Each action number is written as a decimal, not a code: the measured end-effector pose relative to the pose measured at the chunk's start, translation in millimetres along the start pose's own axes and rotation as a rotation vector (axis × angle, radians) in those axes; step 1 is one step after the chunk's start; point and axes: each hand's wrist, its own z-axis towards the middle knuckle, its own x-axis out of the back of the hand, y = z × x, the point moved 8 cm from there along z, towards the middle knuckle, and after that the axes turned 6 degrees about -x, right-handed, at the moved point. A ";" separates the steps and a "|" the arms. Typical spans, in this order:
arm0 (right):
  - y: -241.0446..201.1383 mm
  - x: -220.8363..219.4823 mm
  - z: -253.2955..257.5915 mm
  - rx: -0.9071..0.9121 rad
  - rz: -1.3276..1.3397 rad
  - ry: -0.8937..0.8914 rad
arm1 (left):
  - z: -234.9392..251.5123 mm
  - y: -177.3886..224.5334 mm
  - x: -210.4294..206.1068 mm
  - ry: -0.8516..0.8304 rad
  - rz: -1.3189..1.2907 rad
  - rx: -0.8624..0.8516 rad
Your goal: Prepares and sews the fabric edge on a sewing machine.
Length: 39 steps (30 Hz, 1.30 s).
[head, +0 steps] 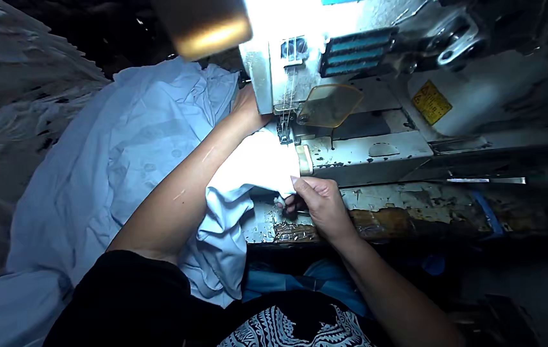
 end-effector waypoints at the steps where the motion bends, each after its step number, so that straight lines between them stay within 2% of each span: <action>1: -3.8 4.2 -2.2 0.040 -0.129 0.003 | 0.1 1.0 3.0 -0.039 0.029 0.064; 3: -21.4 16.1 -17.5 0.223 -0.410 0.096 | -6.9 -1.4 12.0 -0.067 0.110 0.143; 4: -34.3 22.8 -29.4 0.365 -0.513 0.185 | -18.2 -0.6 17.7 -0.032 0.117 0.104; 6: -58.4 30.7 -47.2 0.578 -0.665 0.340 | -56.7 12.2 33.8 0.127 0.069 -0.086; 7: -65.1 29.5 -48.2 0.616 -0.745 0.364 | -77.1 21.5 37.0 0.173 0.056 -0.174; 10: -66.0 16.6 -29.9 0.597 -0.821 0.275 | -104.2 34.7 19.8 0.236 0.124 -0.289; 12: -63.7 13.1 -18.3 0.548 -0.617 0.205 | -101.7 32.4 21.3 0.404 0.093 -0.330; 14: -56.6 13.0 -8.0 0.374 -0.287 0.076 | -99.4 35.5 41.0 0.594 -0.071 -0.384; 16: -45.1 11.6 -3.6 0.210 -0.087 -0.035 | -107.6 41.8 58.6 0.729 -0.204 -0.404; 18: -41.1 12.7 -4.1 0.187 -0.075 -0.022 | -120.8 51.6 69.9 0.765 -0.223 -0.400; 20: -43.2 11.1 -8.2 0.260 -0.153 0.001 | -133.2 61.8 73.6 0.777 -0.237 -0.416; 23: -50.7 1.0 -26.2 0.371 -0.240 -0.050 | -152.7 81.9 74.2 0.737 -0.211 -0.502; 27: -65.3 -12.6 -77.3 0.476 -0.118 -0.161 | -179.3 108.2 66.5 0.561 -0.156 -0.571; 29: -69.2 -13.7 -87.9 0.556 -0.188 -0.149 | -181.0 124.5 74.0 0.403 -0.171 -0.585; 31: -71.0 -16.7 -90.7 0.624 -0.316 -0.130 | -173.3 143.0 72.4 0.180 0.002 -0.656; 33: -73.9 -14.4 -88.3 0.667 -0.337 -0.101 | -155.8 140.3 49.7 -0.133 0.185 -0.699; 34: -73.6 -6.9 -84.5 0.673 -0.312 -0.038 | -147.2 130.3 45.2 -0.239 0.179 -0.683; 35: -72.1 5.3 -77.7 0.672 -0.279 0.053 | -139.1 119.4 52.4 -0.268 0.150 -0.665; 37: -65.8 33.3 -62.2 0.667 -0.260 0.284 | -126.8 100.1 92.2 -0.157 0.116 -0.646; 39: -61.2 45.1 -48.5 0.703 -0.386 0.465 | -113.2 77.5 123.4 -0.055 0.173 -0.525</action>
